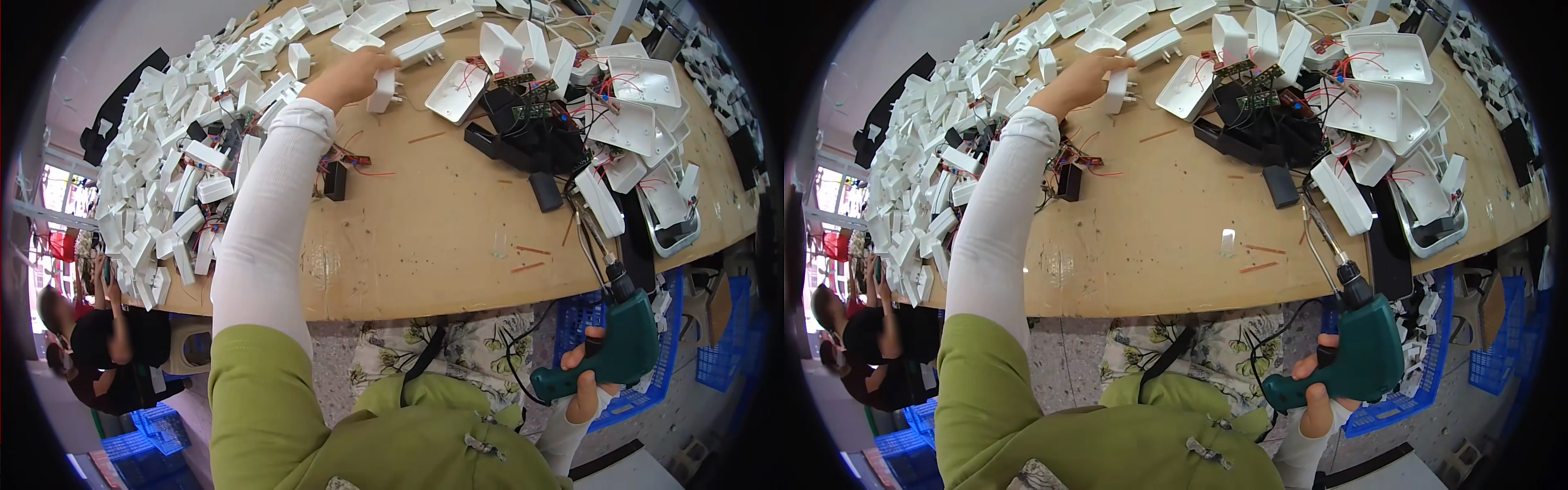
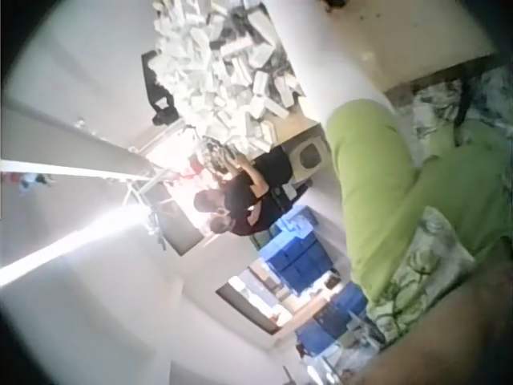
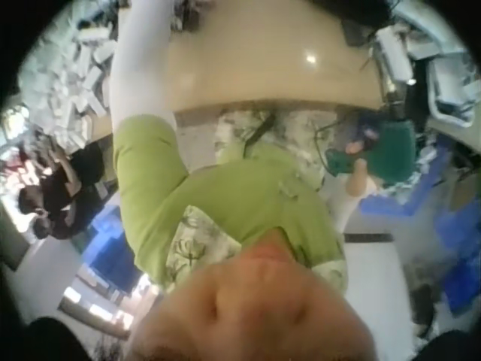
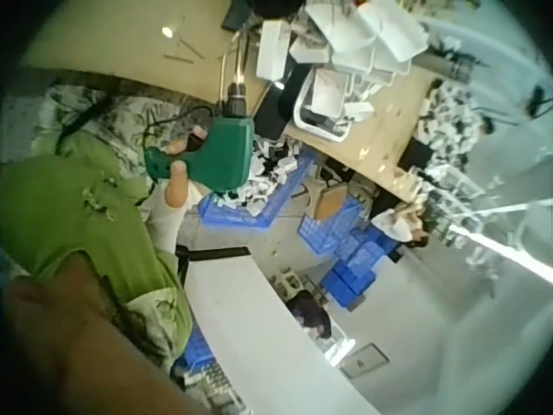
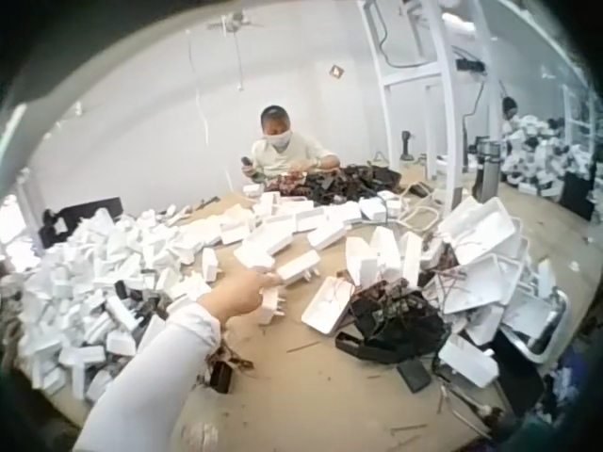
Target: Soldering electronic wires and components into a white plastic housing using a handheld soldering gun.
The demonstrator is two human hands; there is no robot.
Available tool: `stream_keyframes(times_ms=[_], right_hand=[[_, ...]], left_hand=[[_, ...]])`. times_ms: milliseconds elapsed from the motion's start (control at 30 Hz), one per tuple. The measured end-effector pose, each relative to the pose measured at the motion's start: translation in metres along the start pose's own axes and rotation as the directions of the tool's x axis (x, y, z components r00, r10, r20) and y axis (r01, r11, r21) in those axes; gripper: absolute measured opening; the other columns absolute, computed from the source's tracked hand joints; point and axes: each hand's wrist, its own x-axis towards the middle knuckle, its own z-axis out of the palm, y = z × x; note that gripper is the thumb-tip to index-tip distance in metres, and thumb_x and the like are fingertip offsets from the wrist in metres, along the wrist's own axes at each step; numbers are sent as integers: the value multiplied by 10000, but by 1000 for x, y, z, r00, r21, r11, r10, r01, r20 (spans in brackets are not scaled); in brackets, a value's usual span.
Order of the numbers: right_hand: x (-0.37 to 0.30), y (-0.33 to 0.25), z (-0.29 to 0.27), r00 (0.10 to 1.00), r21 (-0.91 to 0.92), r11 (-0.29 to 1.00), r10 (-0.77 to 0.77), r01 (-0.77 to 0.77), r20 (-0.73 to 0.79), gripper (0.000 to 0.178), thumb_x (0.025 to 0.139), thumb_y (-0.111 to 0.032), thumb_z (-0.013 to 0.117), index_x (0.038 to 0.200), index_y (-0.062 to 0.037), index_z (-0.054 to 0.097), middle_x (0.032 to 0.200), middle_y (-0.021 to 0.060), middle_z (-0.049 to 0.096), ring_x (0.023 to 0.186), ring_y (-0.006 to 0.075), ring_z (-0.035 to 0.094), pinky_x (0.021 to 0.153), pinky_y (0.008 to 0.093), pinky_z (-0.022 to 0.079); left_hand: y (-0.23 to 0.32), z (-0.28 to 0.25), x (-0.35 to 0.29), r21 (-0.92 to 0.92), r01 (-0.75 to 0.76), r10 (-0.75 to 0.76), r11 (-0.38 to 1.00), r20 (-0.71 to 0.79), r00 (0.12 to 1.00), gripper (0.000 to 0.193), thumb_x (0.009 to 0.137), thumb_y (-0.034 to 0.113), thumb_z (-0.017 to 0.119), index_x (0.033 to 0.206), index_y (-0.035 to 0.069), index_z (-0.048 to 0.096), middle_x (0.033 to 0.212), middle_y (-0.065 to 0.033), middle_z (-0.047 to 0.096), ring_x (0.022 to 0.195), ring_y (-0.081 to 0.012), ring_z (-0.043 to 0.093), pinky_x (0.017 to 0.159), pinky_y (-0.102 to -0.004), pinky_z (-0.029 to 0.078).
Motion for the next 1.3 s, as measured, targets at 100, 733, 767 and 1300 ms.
stream_keyframes(times_ms=[100,733,767,1300], right_hand=[[0,0,4,1000,-18,1000,-13,13,0,537,823,-170,618,1252,31,366,1184,178,465,747,146,516,620,269,452],[-4,-1,16,999,-41,999,-31,30,-25,552,825,-192,626,1265,20,368,1206,180,448,749,144,515,604,282,445],[-3,-1,15,1000,-42,999,-24,25,5,559,831,-189,618,1276,20,352,1219,184,439,763,143,515,609,281,443],[-9,-1,21,994,-54,998,-35,41,106,606,825,-222,640,1287,15,328,1249,179,430,784,129,514,615,279,432]], left_hand=[[-2,4,1,-294,148,-161,944,-18,987,395,798,25,434,1157,126,565,1084,-186,580,1017,-348,541,862,-386,429],[172,-13,-116,277,-74,155,958,-282,947,751,601,440,713,1233,146,434,859,-111,479,812,-241,506,661,-371,390],[184,-10,-128,209,-96,150,973,-262,953,701,614,430,708,1209,152,463,885,-94,484,817,-238,502,702,-376,381],[167,-9,-150,40,-121,125,992,-488,864,390,689,242,680,1019,76,555,940,-44,570,861,-208,551,849,-442,347]])
